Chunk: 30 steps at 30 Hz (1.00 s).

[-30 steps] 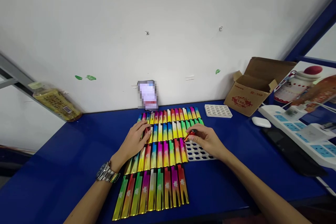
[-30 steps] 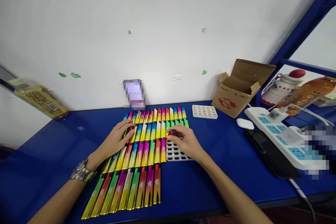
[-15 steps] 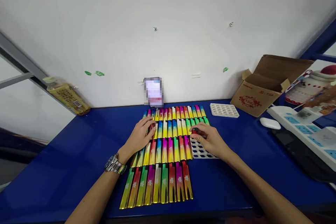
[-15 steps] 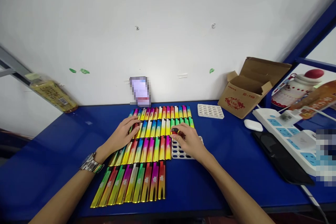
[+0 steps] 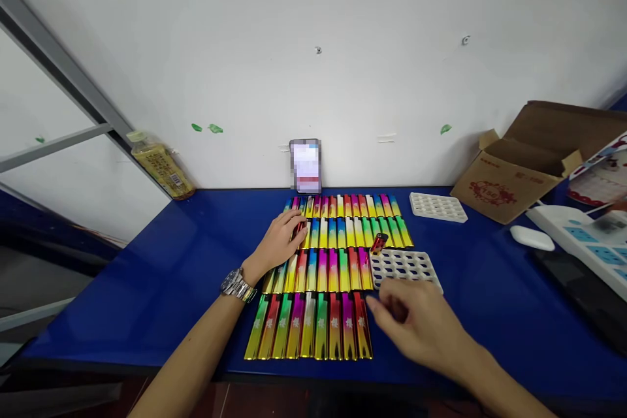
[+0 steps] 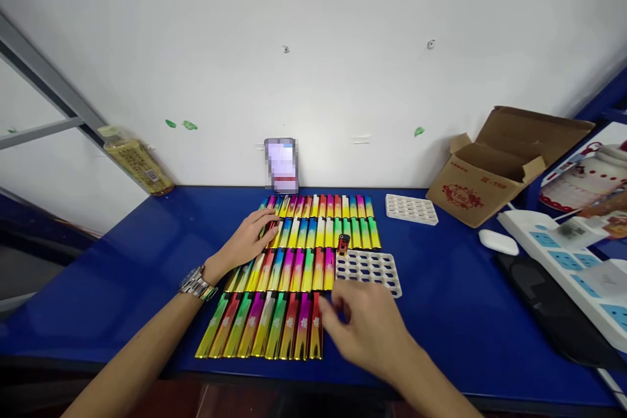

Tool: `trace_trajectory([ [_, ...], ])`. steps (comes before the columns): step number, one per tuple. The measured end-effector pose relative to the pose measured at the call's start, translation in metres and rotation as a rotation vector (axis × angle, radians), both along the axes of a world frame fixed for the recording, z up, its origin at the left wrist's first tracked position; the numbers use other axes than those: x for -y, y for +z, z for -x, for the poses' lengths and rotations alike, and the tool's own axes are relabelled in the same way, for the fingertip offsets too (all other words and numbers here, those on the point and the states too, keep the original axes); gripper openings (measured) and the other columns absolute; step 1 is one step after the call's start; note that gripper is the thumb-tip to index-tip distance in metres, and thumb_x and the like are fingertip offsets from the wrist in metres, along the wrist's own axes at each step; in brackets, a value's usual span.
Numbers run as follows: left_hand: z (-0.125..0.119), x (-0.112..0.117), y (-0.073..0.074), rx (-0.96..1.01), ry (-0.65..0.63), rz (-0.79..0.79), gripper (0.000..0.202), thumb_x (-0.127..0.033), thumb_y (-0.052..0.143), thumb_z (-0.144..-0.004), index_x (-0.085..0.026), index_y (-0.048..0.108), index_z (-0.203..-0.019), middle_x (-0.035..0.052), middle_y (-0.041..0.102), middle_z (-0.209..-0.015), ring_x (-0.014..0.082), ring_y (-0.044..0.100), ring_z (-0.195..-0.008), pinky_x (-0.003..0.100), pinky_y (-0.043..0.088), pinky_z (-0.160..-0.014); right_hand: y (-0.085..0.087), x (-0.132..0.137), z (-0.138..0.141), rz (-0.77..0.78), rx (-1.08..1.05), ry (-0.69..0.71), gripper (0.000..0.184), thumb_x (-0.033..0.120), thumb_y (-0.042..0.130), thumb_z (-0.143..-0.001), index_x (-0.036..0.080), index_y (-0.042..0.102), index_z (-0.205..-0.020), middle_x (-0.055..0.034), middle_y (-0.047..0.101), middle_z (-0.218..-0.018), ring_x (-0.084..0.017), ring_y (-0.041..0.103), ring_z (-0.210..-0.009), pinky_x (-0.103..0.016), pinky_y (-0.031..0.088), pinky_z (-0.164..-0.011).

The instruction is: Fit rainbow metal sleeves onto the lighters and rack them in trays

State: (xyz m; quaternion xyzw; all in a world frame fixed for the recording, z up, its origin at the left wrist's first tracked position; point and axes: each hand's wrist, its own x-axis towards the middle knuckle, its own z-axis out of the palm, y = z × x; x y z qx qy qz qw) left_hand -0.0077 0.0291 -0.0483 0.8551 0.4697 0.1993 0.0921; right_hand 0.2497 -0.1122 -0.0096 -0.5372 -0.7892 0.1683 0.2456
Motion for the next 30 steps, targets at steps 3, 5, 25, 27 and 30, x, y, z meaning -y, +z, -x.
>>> trace_trajectory([
  [3,0.000,0.000,0.000,-0.002,0.000,0.007,0.040,-0.042,0.033,-0.095,-0.018,0.056,-0.117,0.0112,0.053,-0.133,0.0264,0.042,-0.131,0.049,0.037,-0.108,-0.003,0.014,0.019,0.205,0.273,-0.053,0.027,0.035,0.044,-0.088,0.018,0.051,-0.067,-0.0020,0.058,-0.057,-0.013,0.050,-0.046,-0.024,0.018,-0.042],
  [5,0.001,0.000,-0.001,-0.002,-0.002,0.007,0.040,-0.042,0.033,-0.095,-0.018,0.056,-0.116,0.0112,0.053,-0.133,0.0265,0.042,-0.131,0.049,0.037,-0.107,-0.004,0.016,0.027,0.301,0.376,-0.091,0.025,0.035,0.041,-0.088,0.018,0.053,-0.075,-0.0046,0.062,-0.064,-0.016,0.054,-0.051,-0.025,0.016,-0.044],
  [25,0.002,-0.003,-0.003,0.022,-0.005,-0.019,0.036,-0.040,0.035,-0.095,-0.020,0.057,-0.116,0.0104,0.054,-0.132,0.0260,0.043,-0.129,0.049,0.037,-0.107,0.011,-0.058,-0.040,0.190,-1.078,-0.192,0.009,0.020,0.046,-0.076,0.024,0.044,-0.083,0.0087,0.045,-0.048,-0.009,0.037,-0.034,-0.020,0.028,-0.036],
  [27,0.001,-0.003,-0.003,0.022,-0.002,-0.018,0.036,-0.040,0.034,-0.095,-0.020,0.057,-0.115,0.0103,0.054,-0.131,0.0262,0.043,-0.129,0.049,0.037,-0.106,0.004,-0.073,-0.042,0.306,-1.130,-0.220,0.008,0.027,0.046,-0.075,0.021,0.048,-0.071,0.0085,0.036,-0.042,-0.007,0.026,-0.033,-0.019,0.020,-0.034],
  [30,0.001,-0.002,-0.002,0.021,-0.003,-0.025,0.036,-0.039,0.034,-0.095,-0.020,0.057,-0.115,0.0102,0.055,-0.130,0.0263,0.044,-0.129,0.048,0.038,-0.106,-0.007,-0.083,-0.039,0.478,-1.185,-0.326,0.041,0.046,0.035,-0.081,0.022,0.038,-0.049,0.0074,0.024,-0.036,-0.005,0.015,-0.031,-0.020,0.011,-0.033],
])
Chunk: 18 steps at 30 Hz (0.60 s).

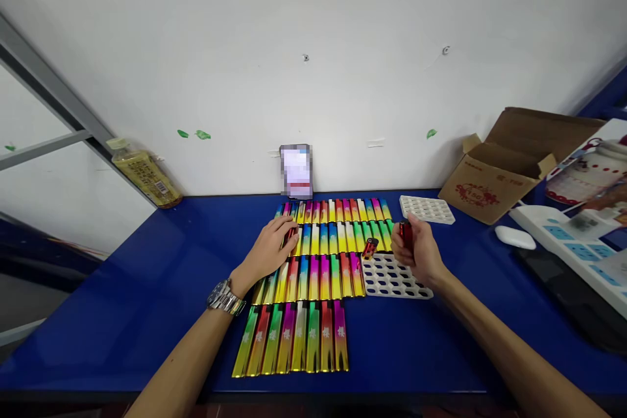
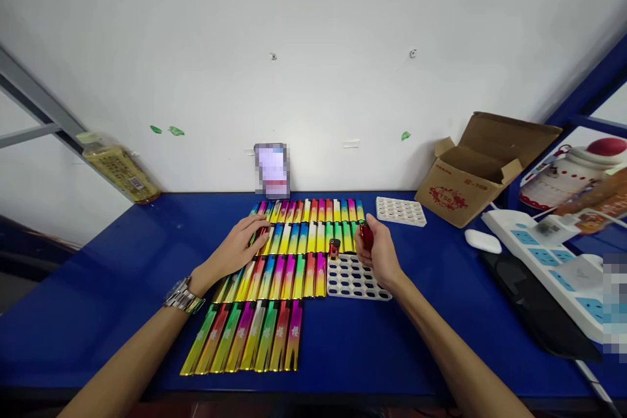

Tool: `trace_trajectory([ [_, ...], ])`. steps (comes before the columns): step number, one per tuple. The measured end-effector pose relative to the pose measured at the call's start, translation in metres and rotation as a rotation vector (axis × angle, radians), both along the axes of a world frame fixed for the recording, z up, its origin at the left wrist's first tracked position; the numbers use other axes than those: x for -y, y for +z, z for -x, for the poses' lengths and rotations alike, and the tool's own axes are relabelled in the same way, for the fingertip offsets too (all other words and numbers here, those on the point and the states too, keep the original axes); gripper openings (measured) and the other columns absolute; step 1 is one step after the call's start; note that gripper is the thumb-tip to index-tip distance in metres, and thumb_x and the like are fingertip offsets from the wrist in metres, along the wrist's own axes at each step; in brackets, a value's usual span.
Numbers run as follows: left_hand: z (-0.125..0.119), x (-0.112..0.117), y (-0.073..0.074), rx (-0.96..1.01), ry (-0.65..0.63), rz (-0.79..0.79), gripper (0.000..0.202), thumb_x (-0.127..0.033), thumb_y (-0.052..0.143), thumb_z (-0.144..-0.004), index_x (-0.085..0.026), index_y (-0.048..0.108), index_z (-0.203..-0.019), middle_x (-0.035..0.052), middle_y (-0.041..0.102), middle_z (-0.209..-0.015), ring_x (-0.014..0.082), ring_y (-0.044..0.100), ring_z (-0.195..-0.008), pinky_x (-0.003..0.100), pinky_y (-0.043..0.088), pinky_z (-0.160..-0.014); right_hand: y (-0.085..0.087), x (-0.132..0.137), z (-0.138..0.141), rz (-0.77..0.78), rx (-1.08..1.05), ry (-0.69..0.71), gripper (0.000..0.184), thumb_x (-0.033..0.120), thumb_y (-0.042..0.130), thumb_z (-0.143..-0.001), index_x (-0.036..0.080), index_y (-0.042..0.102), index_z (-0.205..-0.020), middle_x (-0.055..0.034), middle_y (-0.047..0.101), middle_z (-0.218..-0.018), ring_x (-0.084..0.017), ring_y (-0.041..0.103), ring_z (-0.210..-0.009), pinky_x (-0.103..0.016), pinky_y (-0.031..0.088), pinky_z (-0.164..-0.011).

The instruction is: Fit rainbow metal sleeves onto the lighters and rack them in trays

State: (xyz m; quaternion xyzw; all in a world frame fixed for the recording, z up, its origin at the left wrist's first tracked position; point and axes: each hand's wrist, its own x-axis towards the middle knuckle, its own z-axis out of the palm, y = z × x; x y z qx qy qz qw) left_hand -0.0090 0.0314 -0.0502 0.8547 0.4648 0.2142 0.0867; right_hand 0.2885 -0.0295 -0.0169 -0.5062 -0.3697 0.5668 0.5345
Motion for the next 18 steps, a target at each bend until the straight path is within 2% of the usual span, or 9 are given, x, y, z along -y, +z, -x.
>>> trace_trajectory([
  [2,0.0002,-0.0005,-0.0001,-0.002,-0.003,-0.009,0.036,-0.039,0.034,-0.095,-0.020,0.057,-0.115,0.0103,0.055,-0.130,0.0264,0.044,-0.128,0.047,0.039,-0.106,-0.0043,0.0004,0.0031,0.071,-0.019,-0.017,0.046,0.047,0.030,-0.082,0.023,0.033,-0.044,0.0067,0.021,-0.035,-0.005,0.013,-0.031,-0.020,0.009,-0.032],
  [4,0.0006,-0.0013,-0.0007,-0.003,-0.007,-0.019,0.036,-0.040,0.034,-0.095,-0.020,0.057,-0.115,0.0105,0.055,-0.130,0.0267,0.045,-0.128,0.047,0.039,-0.106,-0.0058,0.0027,0.0054,0.094,-0.010,-0.035,0.043,0.042,0.030,-0.081,0.023,0.033,-0.042,0.0060,0.022,-0.035,-0.006,0.014,-0.030,-0.020,0.010,-0.031],
  [7,0.0010,-0.0024,-0.0017,0.000,-0.013,-0.029,0.036,-0.040,0.034,-0.095,-0.020,0.058,-0.114,0.0105,0.056,-0.129,0.0270,0.045,-0.127,0.048,0.039,-0.106,-0.0047,0.0052,0.0068,0.094,-0.012,-0.034,0.041,0.041,0.030,-0.079,0.023,0.035,-0.042,0.0060,0.022,-0.035,-0.007,0.013,-0.030,-0.019,0.011,-0.029],
  [15,0.0010,-0.0029,-0.0030,0.010,-0.020,-0.044,0.036,-0.040,0.035,-0.094,-0.021,0.058,-0.114,0.0104,0.056,-0.128,0.0268,0.046,-0.126,0.049,0.039,-0.106,-0.0084,0.0060,0.0048,0.056,-0.060,0.030,0.047,0.050,0.029,-0.081,0.024,0.034,-0.042,0.0077,0.019,-0.035,-0.007,0.010,-0.031,-0.019,0.011,-0.030],
  [18,0.0011,-0.0032,-0.0030,0.008,-0.022,-0.044,0.035,-0.039,0.035,-0.095,-0.021,0.057,-0.114,0.0103,0.056,-0.128,0.0268,0.046,-0.126,0.049,0.039,-0.106,-0.0095,0.0057,0.0054,0.068,-0.047,-0.014,0.044,0.046,0.030,-0.080,0.024,0.033,-0.042,0.0071,0.020,-0.034,-0.007,0.012,-0.030,-0.020,0.010,-0.030],
])
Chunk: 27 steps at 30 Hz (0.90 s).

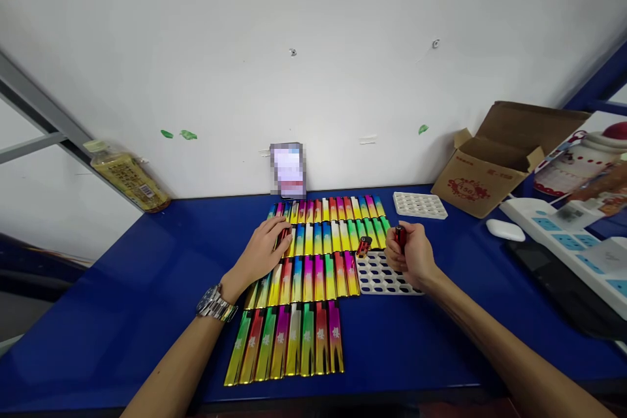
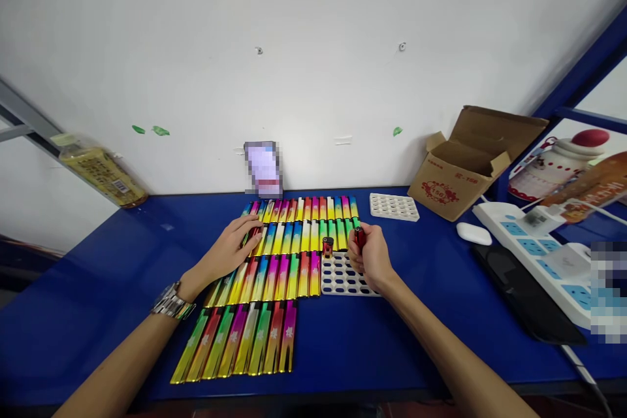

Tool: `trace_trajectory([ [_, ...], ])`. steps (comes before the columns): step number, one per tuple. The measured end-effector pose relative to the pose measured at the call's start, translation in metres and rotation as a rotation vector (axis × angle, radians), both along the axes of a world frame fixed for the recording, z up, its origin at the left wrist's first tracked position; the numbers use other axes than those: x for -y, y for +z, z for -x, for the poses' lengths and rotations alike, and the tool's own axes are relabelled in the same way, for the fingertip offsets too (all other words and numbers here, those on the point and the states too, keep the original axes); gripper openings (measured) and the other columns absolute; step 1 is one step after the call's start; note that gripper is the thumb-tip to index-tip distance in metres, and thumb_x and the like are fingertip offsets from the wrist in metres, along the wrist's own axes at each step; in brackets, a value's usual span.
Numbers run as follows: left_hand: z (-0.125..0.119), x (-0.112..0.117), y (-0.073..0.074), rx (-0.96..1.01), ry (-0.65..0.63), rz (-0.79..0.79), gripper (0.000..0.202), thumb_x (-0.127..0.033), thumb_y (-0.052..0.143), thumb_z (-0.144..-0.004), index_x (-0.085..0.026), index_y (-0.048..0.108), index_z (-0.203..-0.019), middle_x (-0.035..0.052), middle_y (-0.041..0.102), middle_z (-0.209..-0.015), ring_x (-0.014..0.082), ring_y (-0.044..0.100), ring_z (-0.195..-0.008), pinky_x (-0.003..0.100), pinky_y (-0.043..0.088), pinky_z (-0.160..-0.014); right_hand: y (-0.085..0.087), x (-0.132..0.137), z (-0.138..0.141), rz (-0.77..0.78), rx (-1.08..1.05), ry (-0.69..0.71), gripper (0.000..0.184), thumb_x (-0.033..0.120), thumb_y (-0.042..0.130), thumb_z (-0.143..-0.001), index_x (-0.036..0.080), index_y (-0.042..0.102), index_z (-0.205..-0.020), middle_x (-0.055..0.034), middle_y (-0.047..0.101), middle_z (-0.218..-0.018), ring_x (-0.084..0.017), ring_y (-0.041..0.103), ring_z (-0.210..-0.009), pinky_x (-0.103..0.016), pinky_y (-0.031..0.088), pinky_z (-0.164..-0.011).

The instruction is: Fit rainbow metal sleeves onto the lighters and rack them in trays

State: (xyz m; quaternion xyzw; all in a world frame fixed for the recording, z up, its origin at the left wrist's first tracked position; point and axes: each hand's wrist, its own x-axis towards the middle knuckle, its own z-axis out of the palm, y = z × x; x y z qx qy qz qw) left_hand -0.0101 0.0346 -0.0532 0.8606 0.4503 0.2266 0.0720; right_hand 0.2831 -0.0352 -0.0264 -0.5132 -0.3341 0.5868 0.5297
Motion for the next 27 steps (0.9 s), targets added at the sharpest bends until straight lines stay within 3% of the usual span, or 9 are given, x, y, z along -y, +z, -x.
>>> trace_trajectory([
  [4,0.0000,0.0001,0.0007,-0.014,0.003,0.011,0.036,-0.039,0.034,-0.095,-0.020,0.056,-0.115,0.0103,0.055,-0.129,0.0266,0.046,-0.126,0.048,0.039,-0.106,0.0030,0.0002,0.0020,0.070,-0.020,-0.091,0.045,0.043,0.030,-0.081,0.024,0.033,-0.040,0.0058,0.022,-0.033,-0.007,0.014,-0.029,-0.020,0.011,-0.030],
  [13,0.0003,-0.0002,0.0003,-0.007,-0.001,0.000,0.036,-0.040,0.034,-0.095,-0.021,0.057,-0.115,0.0104,0.056,-0.128,0.0265,0.047,-0.125,0.048,0.039,-0.106,0.0010,0.0003,0.0026,0.047,-0.013,-0.067,0.043,0.044,0.030,-0.080,0.024,0.033,-0.042,0.0055,0.023,-0.032,-0.007,0.014,-0.029,-0.020,0.013,-0.029],
  [19,0.0014,-0.0016,-0.0019,-0.010,-0.008,-0.005,0.036,-0.041,0.033,-0.095,-0.021,0.056,-0.115,0.0101,0.055,-0.128,0.0264,0.046,-0.126,0.048,0.038,-0.106,0.0002,0.0012,0.0038,0.017,0.022,-0.102,0.035,0.036,0.033,-0.074,0.024,0.035,-0.041,0.0054,0.023,-0.032,-0.007,0.014,-0.028,-0.020,0.012,-0.029],
  [27,0.0008,-0.0007,-0.0007,-0.022,0.002,0.022,0.036,-0.041,0.033,-0.095,-0.020,0.055,-0.115,0.0102,0.054,-0.129,0.0261,0.044,-0.127,0.048,0.038,-0.106,0.0040,0.0024,0.0062,0.023,0.020,-0.099,0.040,0.036,0.031,-0.078,0.023,0.035,-0.041,0.0052,0.025,-0.031,-0.006,0.015,-0.027,-0.019,0.012,-0.029],
])
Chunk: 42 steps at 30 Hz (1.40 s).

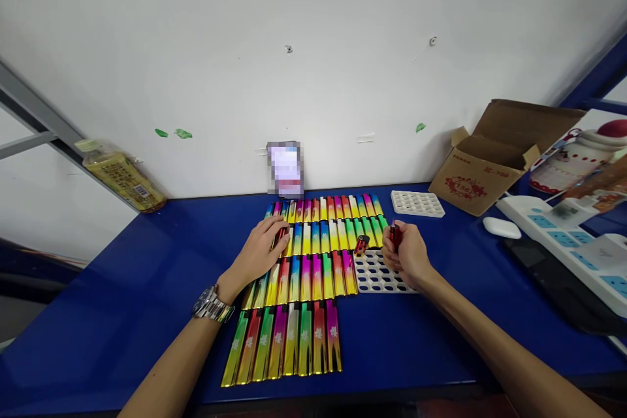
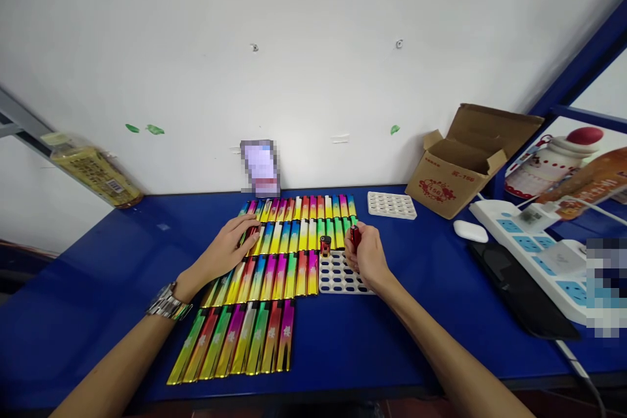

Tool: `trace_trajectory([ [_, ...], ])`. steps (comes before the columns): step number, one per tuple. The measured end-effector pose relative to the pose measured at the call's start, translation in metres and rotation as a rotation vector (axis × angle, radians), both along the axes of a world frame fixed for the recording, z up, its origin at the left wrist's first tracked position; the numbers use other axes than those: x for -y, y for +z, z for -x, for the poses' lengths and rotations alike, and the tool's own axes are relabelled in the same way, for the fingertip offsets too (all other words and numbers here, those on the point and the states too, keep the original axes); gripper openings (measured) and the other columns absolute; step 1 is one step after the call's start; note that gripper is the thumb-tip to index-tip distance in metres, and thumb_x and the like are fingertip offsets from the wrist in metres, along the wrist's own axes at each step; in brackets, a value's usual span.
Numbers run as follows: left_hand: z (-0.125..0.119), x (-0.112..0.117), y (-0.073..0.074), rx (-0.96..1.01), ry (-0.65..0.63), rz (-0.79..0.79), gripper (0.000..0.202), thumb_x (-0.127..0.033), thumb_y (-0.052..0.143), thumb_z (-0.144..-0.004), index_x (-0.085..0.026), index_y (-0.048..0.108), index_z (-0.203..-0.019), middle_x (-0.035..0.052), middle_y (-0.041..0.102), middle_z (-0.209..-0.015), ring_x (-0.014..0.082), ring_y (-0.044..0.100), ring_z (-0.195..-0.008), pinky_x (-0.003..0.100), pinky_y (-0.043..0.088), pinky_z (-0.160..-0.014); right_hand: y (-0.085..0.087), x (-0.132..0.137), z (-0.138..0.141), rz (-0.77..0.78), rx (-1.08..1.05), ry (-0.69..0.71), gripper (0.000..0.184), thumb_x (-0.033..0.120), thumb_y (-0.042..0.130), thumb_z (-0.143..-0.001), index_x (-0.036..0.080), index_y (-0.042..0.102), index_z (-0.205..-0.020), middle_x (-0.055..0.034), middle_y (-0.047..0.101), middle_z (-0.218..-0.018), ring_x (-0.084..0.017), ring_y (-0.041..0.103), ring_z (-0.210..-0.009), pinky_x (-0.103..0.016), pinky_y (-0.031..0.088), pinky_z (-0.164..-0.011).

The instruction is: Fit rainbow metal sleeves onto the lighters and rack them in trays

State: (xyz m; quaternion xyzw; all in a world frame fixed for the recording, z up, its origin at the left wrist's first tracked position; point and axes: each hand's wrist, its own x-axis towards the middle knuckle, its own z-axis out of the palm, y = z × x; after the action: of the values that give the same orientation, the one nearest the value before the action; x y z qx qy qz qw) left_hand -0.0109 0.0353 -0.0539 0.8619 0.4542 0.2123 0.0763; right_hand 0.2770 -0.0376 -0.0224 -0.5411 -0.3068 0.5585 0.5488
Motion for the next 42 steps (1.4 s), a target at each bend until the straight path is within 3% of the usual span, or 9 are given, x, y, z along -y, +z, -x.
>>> trace_trajectory([
  [7,0.000,0.000,0.000,0.008,0.005,0.003,0.035,-0.041,0.034,-0.095,-0.021,0.056,-0.114,0.0099,0.055,-0.129,0.0262,0.045,-0.127,0.047,0.039,-0.105,-0.008,0.000,-0.008,-0.139,0.084,0.070,0.043,0.050,0.032,-0.090,0.021,0.044,-0.060,0.0069,0.032,-0.036,-0.007,0.024,-0.029,-0.019,0.018,-0.031],
  [10,-0.001,0.001,0.000,0.004,0.006,0.003,0.036,-0.041,0.033,-0.095,-0.021,0.055,-0.115,0.0099,0.054,-0.130,0.0260,0.045,-0.127,0.047,0.039,-0.105,-0.011,0.000,-0.015,-0.347,0.144,0.129,0.035,0.057,0.043,-0.089,0.022,0.047,-0.086,0.0052,0.050,-0.051,-0.011,0.046,-0.042,-0.022,0.037,-0.040],
  [13,0.000,0.001,0.000,-0.003,0.003,0.005,0.037,-0.041,0.032,-0.096,-0.019,0.055,-0.115,0.0105,0.053,-0.131,0.0259,0.044,-0.127,0.047,0.038,-0.106,-0.011,-0.001,-0.024,-0.500,0.303,0.120,0.032,0.054,0.048,-0.089,0.023,0.050,-0.094,-0.0022,0.064,-0.076,-0.015,0.059,-0.067,-0.028,0.050,-0.062],
  [16,0.000,0.000,0.000,-0.005,-0.002,0.007,0.037,-0.041,0.032,-0.096,-0.020,0.055,-0.115,0.0103,0.054,-0.130,0.0259,0.044,-0.127,0.046,0.038,-0.106,-0.014,-0.001,-0.032,-0.539,0.498,0.043,0.031,0.050,0.055,-0.086,0.020,0.062,-0.092,-0.0058,0.065,-0.087,-0.018,0.060,-0.077,-0.029,0.051,-0.068],
  [19,0.000,-0.001,-0.001,-0.001,-0.008,-0.002,0.037,-0.042,0.031,-0.095,-0.021,0.056,-0.114,0.0098,0.054,-0.129,0.0262,0.045,-0.126,0.047,0.038,-0.106,-0.022,0.002,-0.034,-0.524,0.475,0.037,0.028,0.046,0.060,-0.084,0.020,0.067,-0.094,-0.0045,0.067,-0.083,-0.019,0.063,-0.075,-0.030,0.053,-0.067],
  [31,0.000,0.000,0.000,0.004,0.004,0.020,0.036,-0.042,0.033,-0.095,-0.020,0.055,-0.114,0.0103,0.054,-0.130,0.0260,0.044,-0.127,0.048,0.037,-0.106,-0.024,0.011,-0.023,-0.617,0.798,0.110,0.022,0.035,0.058,-0.085,0.019,0.072,-0.088,-0.0072,0.071,-0.079,-0.021,0.065,-0.072,-0.031,0.052,-0.061],
  [35,-0.001,0.001,0.001,0.005,0.002,0.025,0.036,-0.041,0.032,-0.096,-0.020,0.055,-0.115,0.0105,0.053,-0.131,0.0263,0.043,-0.128,0.048,0.036,-0.107,-0.025,0.012,-0.027,-0.568,0.875,0.114,0.024,0.036,0.058,-0.085,0.019,0.071,-0.094,-0.0084,0.073,-0.089,-0.024,0.068,-0.081,-0.034,0.053,-0.069],
  [39,-0.002,0.002,0.002,-0.001,0.002,0.039,0.037,-0.041,0.032,-0.096,-0.020,0.054,-0.116,0.0103,0.053,-0.131,0.0260,0.042,-0.129,0.048,0.036,-0.107,-0.009,0.024,-0.026,-0.658,0.965,-0.097,0.022,0.032,0.056,-0.086,0.019,0.066,-0.100,-0.0086,0.070,-0.093,-0.021,0.065,-0.082,-0.033,0.051,-0.071],
  [42,-0.001,0.002,0.003,-0.001,0.002,0.041,0.038,-0.041,0.031,-0.096,-0.020,0.055,-0.117,0.0101,0.053,-0.131,0.0260,0.042,-0.129,0.048,0.036,-0.107,0.008,0.042,-0.010,-0.827,1.055,-0.291,0.013,0.022,0.052,-0.087,0.019,0.060,-0.077,-0.0015,0.060,-0.064,-0.014,0.056,-0.059,-0.026,0.044,-0.057],
])
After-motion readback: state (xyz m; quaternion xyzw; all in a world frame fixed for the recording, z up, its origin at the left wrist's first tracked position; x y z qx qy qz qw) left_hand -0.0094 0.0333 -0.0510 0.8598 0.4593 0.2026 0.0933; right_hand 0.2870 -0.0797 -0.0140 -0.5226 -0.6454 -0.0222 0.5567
